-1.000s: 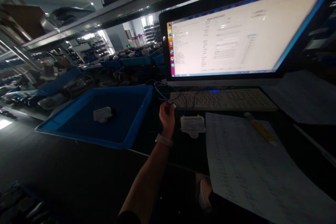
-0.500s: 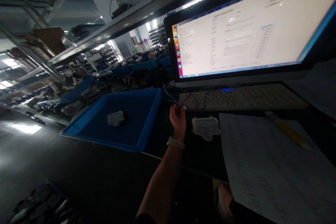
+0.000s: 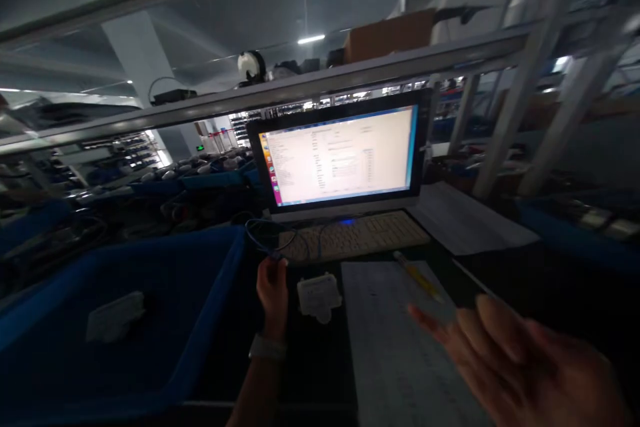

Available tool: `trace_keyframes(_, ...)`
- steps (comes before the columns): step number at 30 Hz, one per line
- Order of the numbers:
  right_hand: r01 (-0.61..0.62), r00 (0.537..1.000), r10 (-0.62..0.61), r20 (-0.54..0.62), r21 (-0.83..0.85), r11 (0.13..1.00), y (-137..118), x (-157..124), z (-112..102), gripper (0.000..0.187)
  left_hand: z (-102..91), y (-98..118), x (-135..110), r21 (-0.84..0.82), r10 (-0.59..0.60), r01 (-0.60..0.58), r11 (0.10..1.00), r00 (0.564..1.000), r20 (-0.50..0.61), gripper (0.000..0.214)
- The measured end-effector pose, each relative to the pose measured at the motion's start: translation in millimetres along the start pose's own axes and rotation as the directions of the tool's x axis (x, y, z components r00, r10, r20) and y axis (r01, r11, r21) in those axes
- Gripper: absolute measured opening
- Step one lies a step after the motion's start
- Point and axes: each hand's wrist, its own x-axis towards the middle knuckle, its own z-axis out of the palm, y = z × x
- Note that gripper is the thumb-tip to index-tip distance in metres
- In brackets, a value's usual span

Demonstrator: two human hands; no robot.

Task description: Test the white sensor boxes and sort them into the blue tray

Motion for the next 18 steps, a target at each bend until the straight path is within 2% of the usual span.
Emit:
trace_keyframes(3, -0.047, 0.999, 0.047, 0.015, 0.010, 0.999, -1, 10, 16, 0.037, -1.3, 1, 2, 0.032, -0.004, 0.003, 0.999, 1.000, 0.007, 0.040)
trace_keyframes(6, -0.065, 0.997, 0.065, 0.042, 0.005, 0.998, -2, 13, 26, 0.039, -2.0, 1, 3, 0.069, 0.035, -0.036, 0.997, 0.999, 0.013, 0.040)
trace_keyframes(12, -0.032, 0.994, 0.038, 0.106, -0.057, 0.998, -3, 11, 25, 0.041, -2.7, 0, 3, 0.113, 0.073, -0.073, 0.991, 0.997, 0.002, 0.040)
trace_keyframes(14, 0.020, 0.994, -0.007, 0.109, -0.122, 0.992, -9, 13, 24, 0.040, -3.1, 1, 3, 0.126, 0.059, -0.060, 0.990, 0.998, 0.006, 0.041)
trace_keyframes(16, 0.136, 0.989, -0.119, 0.088, -0.222, 0.966, -19, 18, 22, 0.039, -3.5, 2, 3, 0.143, 0.045, -0.047, 0.989, 0.999, 0.016, 0.042)
trace_keyframes(18, 0.254, 0.967, -0.248, 0.061, -0.344, 0.904, -32, 24, 16, 0.038, -3.6, 3, 3, 0.152, 0.034, -0.036, 0.988, 0.999, 0.018, 0.043)
